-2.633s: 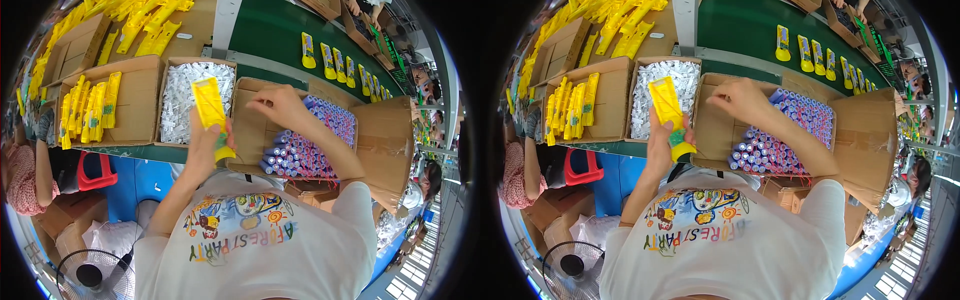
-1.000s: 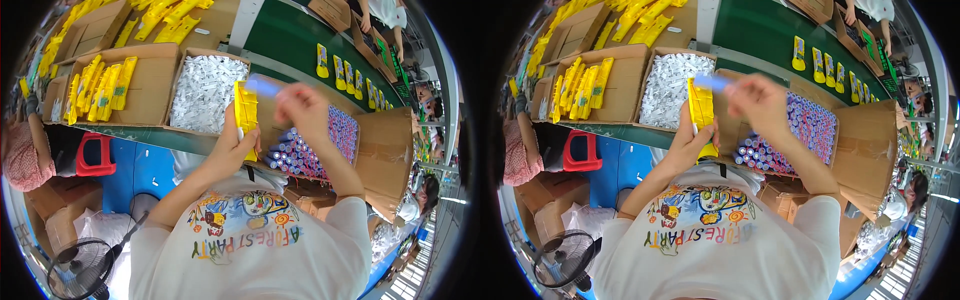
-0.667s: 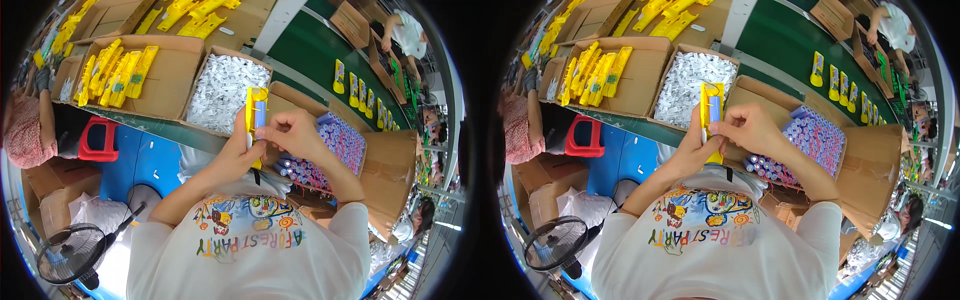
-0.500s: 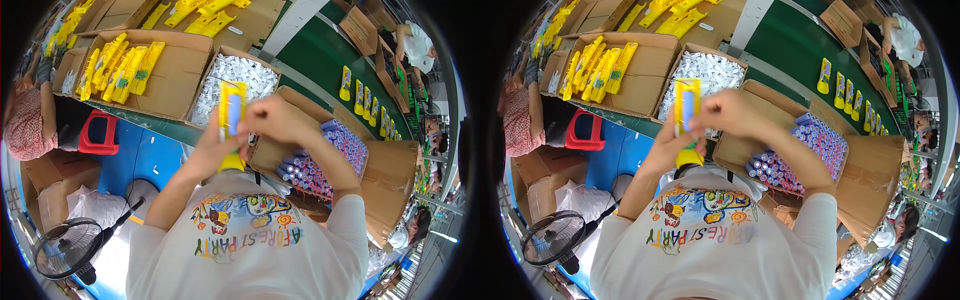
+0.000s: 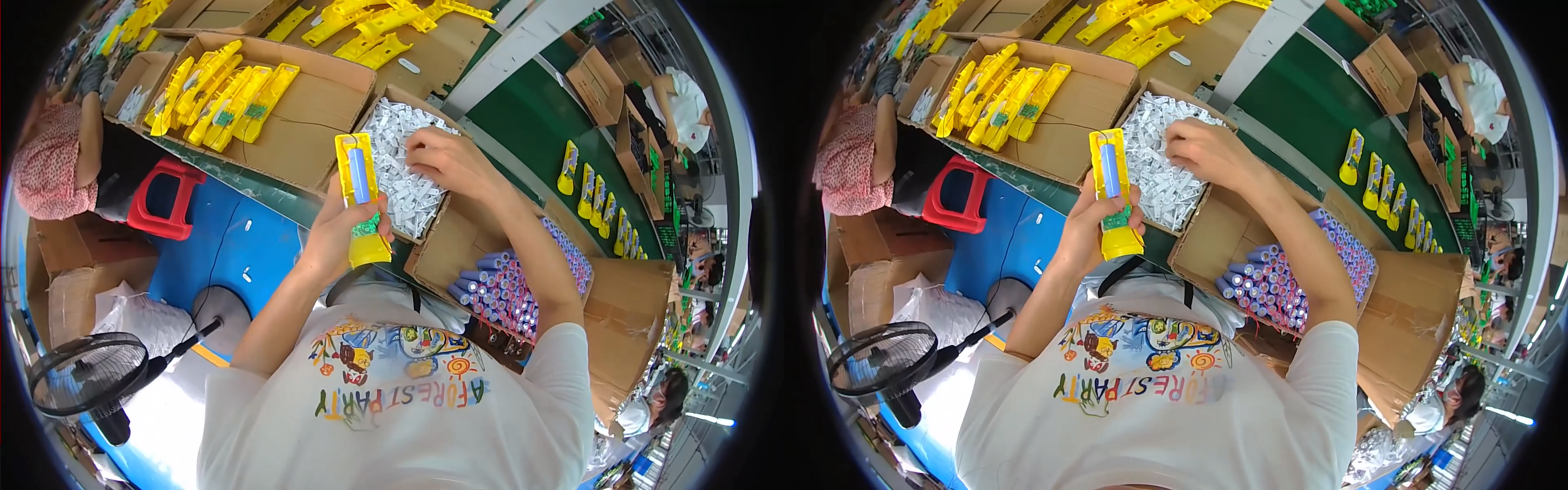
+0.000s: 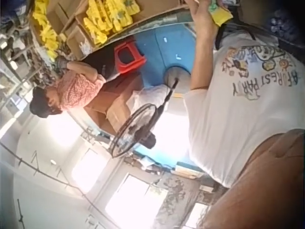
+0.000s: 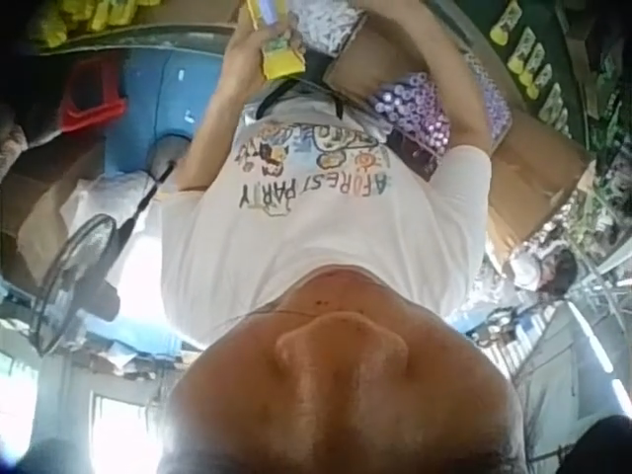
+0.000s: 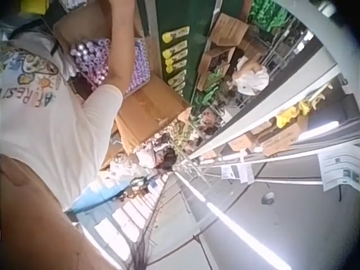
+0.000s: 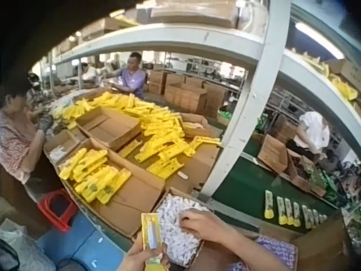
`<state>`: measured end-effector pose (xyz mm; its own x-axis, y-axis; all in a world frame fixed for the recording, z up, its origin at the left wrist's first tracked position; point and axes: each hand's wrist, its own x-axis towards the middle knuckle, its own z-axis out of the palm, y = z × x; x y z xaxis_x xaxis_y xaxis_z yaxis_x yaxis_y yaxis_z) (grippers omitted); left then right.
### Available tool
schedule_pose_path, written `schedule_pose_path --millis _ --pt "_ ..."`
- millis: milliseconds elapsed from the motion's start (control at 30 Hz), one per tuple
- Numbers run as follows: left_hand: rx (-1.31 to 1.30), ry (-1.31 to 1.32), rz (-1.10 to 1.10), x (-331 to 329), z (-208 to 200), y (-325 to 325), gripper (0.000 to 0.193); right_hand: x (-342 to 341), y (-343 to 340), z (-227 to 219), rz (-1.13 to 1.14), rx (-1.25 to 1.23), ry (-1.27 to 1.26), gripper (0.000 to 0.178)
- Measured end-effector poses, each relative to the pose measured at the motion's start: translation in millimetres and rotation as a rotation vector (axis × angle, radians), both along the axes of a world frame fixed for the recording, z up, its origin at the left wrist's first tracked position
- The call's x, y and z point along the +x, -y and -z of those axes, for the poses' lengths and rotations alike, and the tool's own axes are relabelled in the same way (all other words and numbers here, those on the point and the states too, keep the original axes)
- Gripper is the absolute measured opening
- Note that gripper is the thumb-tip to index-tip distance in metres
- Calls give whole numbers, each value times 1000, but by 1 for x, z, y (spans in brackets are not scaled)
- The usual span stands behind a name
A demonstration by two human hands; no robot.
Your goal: Manually assemble small electronic devices by inserting batteries and internal components into yellow plastic housings on a production line.
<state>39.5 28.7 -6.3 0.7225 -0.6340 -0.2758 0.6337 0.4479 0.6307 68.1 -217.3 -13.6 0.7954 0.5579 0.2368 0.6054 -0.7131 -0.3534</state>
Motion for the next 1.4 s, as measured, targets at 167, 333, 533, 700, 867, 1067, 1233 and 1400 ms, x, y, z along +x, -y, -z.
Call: schedule_pose_path --millis 167,333,533,700,867,1067,1233,1400 --pt "-66 -36 84 -4 0 3 50 -9 3 -9 87 480 -78 15" --pt "137 154 151 -15 2 11 37 -30 -18 -38 228 608 -288 13" --pt "174 329 183 -17 9 14 38 -35 -36 -53 354 645 -470 19" --pt "179 407 190 -15 6 16 38 -37 -58 -53 543 697 -181 19" --pt "21 532 440 -4 7 25 54 -48 -16 -52 412 622 -387 18" --pt "1473 1376 -467 161 -4 -54 25 2 290 -8 1082 284 234 26" --pt "2156 1320 -198 191 29 -42 51 -21 409 94 1073 -22 -200 23" --pt "2132 1630 -5 204 30 -71 55 2 287 2 806 -39 291 17"
